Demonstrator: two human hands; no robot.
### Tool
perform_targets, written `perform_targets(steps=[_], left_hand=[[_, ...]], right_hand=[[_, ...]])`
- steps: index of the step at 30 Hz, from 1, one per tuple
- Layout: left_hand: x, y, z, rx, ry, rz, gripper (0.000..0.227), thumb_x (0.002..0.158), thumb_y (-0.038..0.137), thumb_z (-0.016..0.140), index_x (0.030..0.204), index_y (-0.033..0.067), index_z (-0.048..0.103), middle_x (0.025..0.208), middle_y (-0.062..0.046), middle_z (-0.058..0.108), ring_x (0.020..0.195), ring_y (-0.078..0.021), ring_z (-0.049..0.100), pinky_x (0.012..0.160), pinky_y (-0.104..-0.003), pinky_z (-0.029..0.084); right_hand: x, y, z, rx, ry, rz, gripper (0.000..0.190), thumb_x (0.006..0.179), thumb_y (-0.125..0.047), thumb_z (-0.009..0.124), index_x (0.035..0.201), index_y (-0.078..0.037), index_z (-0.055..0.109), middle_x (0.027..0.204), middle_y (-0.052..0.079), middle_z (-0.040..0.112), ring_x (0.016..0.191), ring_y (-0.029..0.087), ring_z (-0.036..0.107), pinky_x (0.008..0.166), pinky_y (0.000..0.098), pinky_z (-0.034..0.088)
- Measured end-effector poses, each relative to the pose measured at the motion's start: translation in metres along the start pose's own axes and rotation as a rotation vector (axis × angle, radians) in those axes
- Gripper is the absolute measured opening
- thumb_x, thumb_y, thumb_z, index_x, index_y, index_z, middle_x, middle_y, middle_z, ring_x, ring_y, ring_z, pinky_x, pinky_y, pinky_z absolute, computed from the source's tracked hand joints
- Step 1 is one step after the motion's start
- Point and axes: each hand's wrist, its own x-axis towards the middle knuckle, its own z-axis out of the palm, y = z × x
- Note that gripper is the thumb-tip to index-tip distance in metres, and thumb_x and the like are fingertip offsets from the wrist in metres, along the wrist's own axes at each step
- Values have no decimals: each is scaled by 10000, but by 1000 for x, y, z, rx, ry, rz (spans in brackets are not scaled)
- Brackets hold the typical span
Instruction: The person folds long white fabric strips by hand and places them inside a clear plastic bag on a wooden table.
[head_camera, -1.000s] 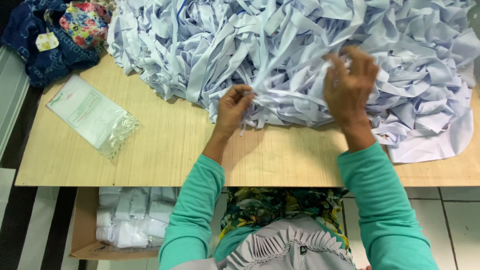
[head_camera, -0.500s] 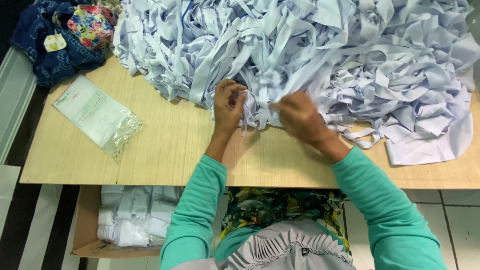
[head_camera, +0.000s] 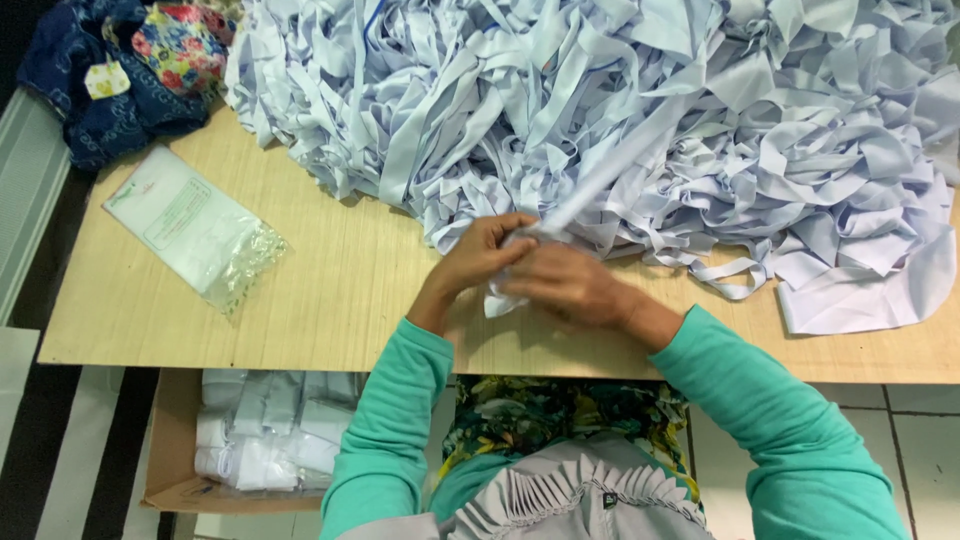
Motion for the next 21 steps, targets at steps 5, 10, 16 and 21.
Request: perform_targets(steps=[5,10,16,21], left_hand=[[-23,43,-1,-97,-28,-148,139,998,37,599,1078,11,710,691,-48,669,541,-93,613,535,-250,525],[-96,57,22,-152,-63,-343,173,962,-1,586,1048,-21,735,663,-78,646,504,-127,550,486,-255,451],[-175,41,9,-68,304,-214,507,919,13,735,1402,-10,585,778,-34,643,587,-45,549,512,-189,445],[-199,54,-7,156,539,-286,399,913,56,776,1302,66,689,973,-91,686,856,-140,591,755,-276,541]], right_hand=[[-34,61,-38,-621,96,104,344,899,-20,623,1193,-130,762,1203,148,650,1043,335,614,881,456,479],[-44,66,-63,-799,-31,267,311,916,-6,589,1091,-195,762,1140,43,639,1058,256,601,933,413,376],[-56,66,-56,-777,-47,256,221,964,-16,662,1032,-183,790,992,4,653,904,196,588,984,420,354],[-76,71,-71,-569,-34,366,566,802,183,578,1243,-72,824,1001,112,723,945,307,702,898,426,474]])
